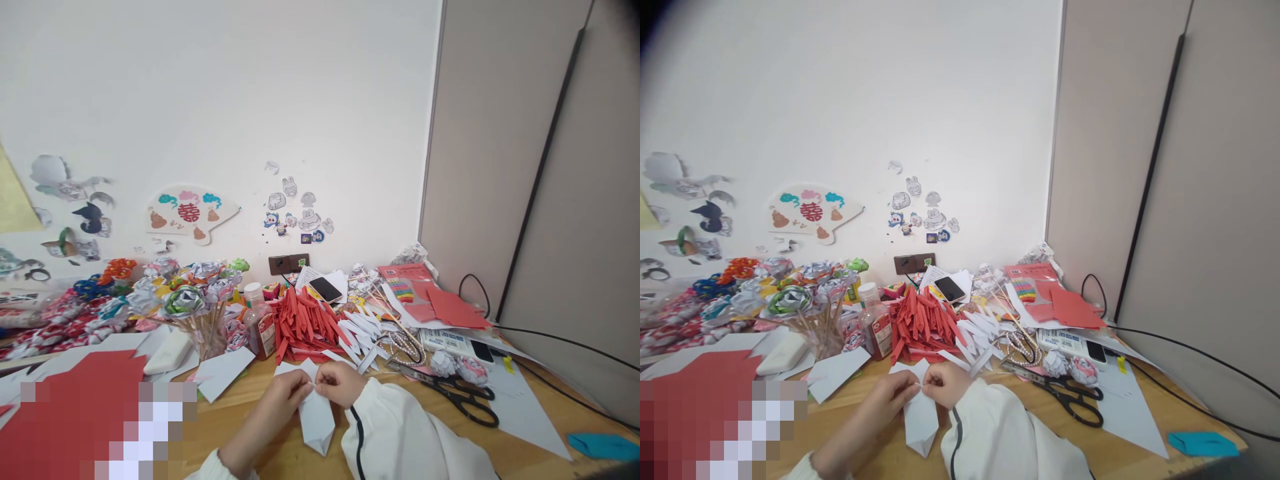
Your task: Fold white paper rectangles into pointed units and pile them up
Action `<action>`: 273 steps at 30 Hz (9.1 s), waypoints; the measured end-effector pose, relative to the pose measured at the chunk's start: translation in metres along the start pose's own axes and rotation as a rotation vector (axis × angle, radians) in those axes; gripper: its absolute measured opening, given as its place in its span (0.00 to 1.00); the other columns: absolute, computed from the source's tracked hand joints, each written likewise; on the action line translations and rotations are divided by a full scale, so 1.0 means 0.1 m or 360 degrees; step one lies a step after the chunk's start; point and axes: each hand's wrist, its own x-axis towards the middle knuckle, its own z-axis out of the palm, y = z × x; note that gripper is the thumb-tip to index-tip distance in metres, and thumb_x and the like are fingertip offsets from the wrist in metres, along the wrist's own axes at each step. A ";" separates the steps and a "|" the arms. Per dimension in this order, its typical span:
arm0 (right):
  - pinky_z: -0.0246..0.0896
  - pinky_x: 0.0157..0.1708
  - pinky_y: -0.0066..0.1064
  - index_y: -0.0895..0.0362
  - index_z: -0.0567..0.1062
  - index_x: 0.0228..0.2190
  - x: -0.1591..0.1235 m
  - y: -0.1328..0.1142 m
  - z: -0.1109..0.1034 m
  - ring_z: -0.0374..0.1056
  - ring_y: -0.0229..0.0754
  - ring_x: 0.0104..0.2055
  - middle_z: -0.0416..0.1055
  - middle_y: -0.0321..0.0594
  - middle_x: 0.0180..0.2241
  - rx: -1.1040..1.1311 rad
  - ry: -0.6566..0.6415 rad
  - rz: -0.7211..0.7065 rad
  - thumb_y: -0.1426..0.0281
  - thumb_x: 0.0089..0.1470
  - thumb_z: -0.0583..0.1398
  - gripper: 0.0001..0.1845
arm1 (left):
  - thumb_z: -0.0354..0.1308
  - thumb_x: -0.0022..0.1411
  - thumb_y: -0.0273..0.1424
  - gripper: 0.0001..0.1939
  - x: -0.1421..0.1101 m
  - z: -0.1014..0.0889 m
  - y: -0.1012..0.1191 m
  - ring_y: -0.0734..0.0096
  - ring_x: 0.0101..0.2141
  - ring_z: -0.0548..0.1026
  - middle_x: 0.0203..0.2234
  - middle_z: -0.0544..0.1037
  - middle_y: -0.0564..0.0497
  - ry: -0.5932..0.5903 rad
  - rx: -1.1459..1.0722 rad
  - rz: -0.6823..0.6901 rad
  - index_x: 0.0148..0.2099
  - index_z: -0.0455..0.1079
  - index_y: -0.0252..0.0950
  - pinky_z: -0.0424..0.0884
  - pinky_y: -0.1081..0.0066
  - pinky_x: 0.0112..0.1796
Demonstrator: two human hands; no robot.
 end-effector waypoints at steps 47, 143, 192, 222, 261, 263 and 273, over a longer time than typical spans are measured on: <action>0.56 0.17 0.24 0.61 0.67 0.28 0.08 0.11 -0.10 0.60 0.30 0.17 0.65 0.33 0.20 0.0935 0.0054 0.0146 0.56 0.41 0.55 0.20 | 0.56 0.41 0.37 0.16 0.08 -0.11 0.04 0.74 0.11 0.66 0.08 0.64 0.61 0.0207 -0.0838 -0.0303 0.33 0.63 0.33 0.63 0.75 0.15; 0.54 0.25 0.24 0.59 0.72 0.22 0.05 0.08 -0.13 0.60 0.34 0.23 0.66 0.35 0.19 -0.0007 0.0152 -0.0166 0.66 0.46 0.53 0.11 | 0.55 0.44 0.35 0.11 0.01 -0.05 0.08 0.76 0.18 0.63 0.13 0.66 0.56 -0.0004 -0.0165 -0.0065 0.18 0.66 0.32 0.56 0.77 0.20; 0.61 0.19 0.23 0.60 0.73 0.25 0.07 0.08 -0.09 0.62 0.31 0.20 0.67 0.36 0.23 0.0890 0.0358 -0.0049 0.65 0.39 0.59 0.11 | 0.58 0.42 0.39 0.14 0.03 -0.14 0.17 0.73 0.16 0.71 0.13 0.72 0.54 0.0174 -0.0993 -0.0387 0.26 0.64 0.32 0.68 0.73 0.21; 0.61 0.23 0.27 0.61 0.70 0.27 0.07 0.11 -0.08 0.64 0.35 0.20 0.67 0.36 0.18 0.0627 0.0115 0.0055 0.61 0.42 0.56 0.15 | 0.62 0.33 0.40 0.18 0.09 -0.12 0.05 0.71 0.19 0.72 0.15 0.74 0.52 0.0175 -0.0923 -0.0557 0.23 0.66 0.31 0.69 0.71 0.26; 0.58 0.20 0.26 0.59 0.67 0.32 0.07 0.06 -0.05 0.63 0.32 0.17 0.68 0.35 0.20 0.0926 0.0043 0.0191 0.61 0.41 0.57 0.17 | 0.57 0.43 0.38 0.14 0.07 -0.05 0.09 0.73 0.18 0.69 0.15 0.71 0.55 0.0180 -0.0767 -0.0169 0.29 0.65 0.33 0.67 0.73 0.22; 0.59 0.20 0.26 0.59 0.67 0.33 0.07 0.06 -0.05 0.63 0.32 0.17 0.68 0.34 0.20 0.0957 0.0037 0.0171 0.61 0.41 0.57 0.17 | 0.58 0.41 0.38 0.15 0.06 -0.06 0.10 0.73 0.18 0.69 0.15 0.70 0.55 0.0146 -0.0790 -0.0202 0.29 0.65 0.33 0.67 0.73 0.22; 0.59 0.20 0.25 0.61 0.69 0.28 0.08 0.06 -0.02 0.63 0.32 0.18 0.67 0.34 0.20 0.0966 0.0089 0.0121 0.64 0.39 0.58 0.14 | 0.62 0.37 0.32 0.10 0.04 -0.06 0.09 0.75 0.20 0.69 0.15 0.71 0.55 0.0107 -0.1196 -0.0470 0.23 0.66 0.33 0.67 0.72 0.25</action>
